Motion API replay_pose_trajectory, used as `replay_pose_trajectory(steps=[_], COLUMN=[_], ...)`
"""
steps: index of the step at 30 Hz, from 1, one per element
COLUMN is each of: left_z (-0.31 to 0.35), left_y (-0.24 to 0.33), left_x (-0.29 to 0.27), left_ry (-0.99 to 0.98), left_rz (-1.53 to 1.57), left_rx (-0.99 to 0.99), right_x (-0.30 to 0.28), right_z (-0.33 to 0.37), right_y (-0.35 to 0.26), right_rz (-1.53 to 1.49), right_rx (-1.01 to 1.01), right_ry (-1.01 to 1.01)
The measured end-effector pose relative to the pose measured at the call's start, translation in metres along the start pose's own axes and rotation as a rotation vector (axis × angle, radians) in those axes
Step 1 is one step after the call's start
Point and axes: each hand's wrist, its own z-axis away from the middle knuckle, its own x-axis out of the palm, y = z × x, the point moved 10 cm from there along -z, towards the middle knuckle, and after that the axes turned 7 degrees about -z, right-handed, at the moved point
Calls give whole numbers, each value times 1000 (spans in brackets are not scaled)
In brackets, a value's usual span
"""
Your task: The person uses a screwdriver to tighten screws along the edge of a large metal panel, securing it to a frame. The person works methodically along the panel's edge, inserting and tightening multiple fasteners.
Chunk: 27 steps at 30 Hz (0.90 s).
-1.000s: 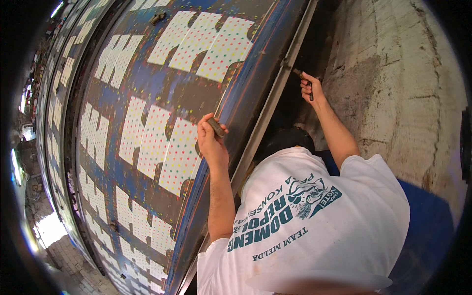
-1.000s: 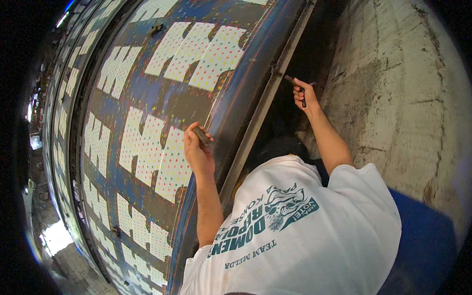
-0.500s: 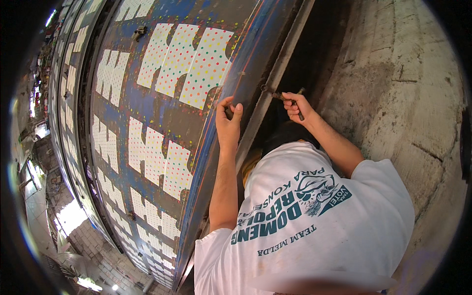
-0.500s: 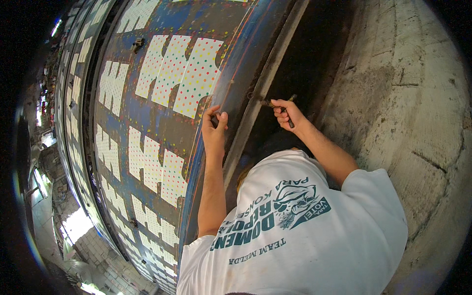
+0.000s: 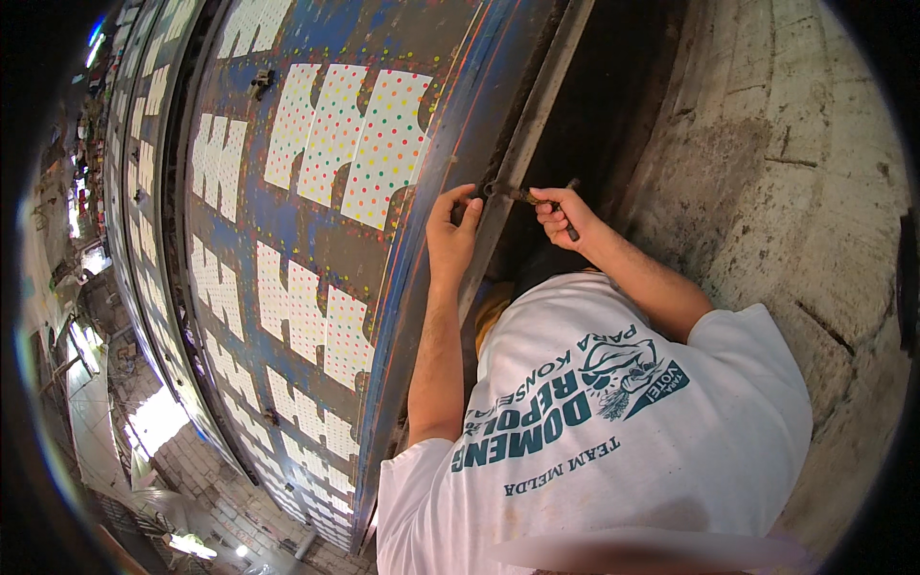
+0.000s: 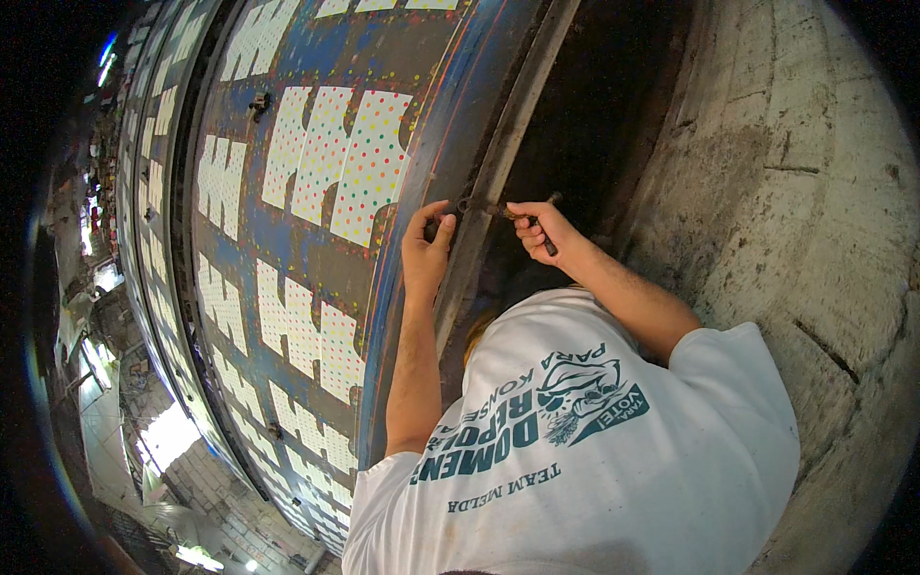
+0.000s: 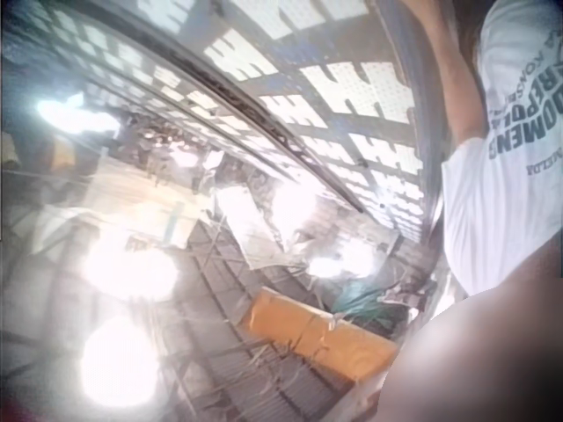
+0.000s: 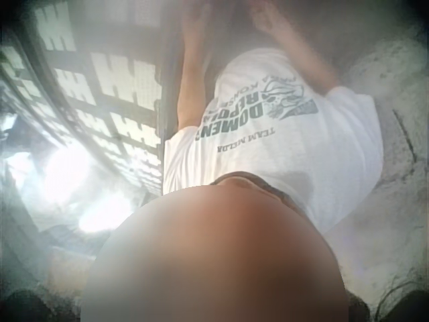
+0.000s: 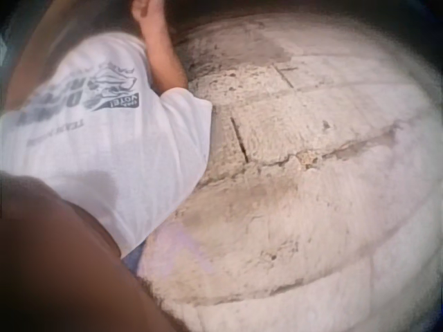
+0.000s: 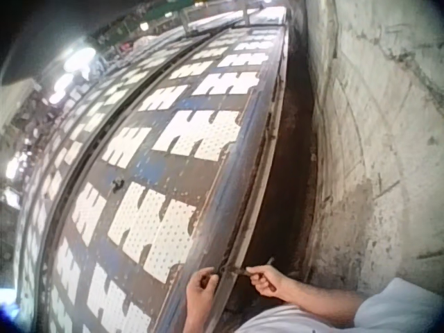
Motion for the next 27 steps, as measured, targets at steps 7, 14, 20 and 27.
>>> replay_pose_trajectory(steps=[7,14,20,27], left_z=[-14,-20,-21,-20], left_y=[30,37,36,35], left_x=[16,16,20,31], left_ry=[-54,-5,-82,-187], left_rz=[-194,-167,-143,-182], left_rx=[114,296,358,417], right_x=[4,2,99,105], right_z=[-8,-11,64,85], right_y=[22,22,-44,-29], right_rz=[-337,-189,1717,2259], right_rx=[156,105,-1446,-1752], right_ry=[-68,-86,-545,-764])
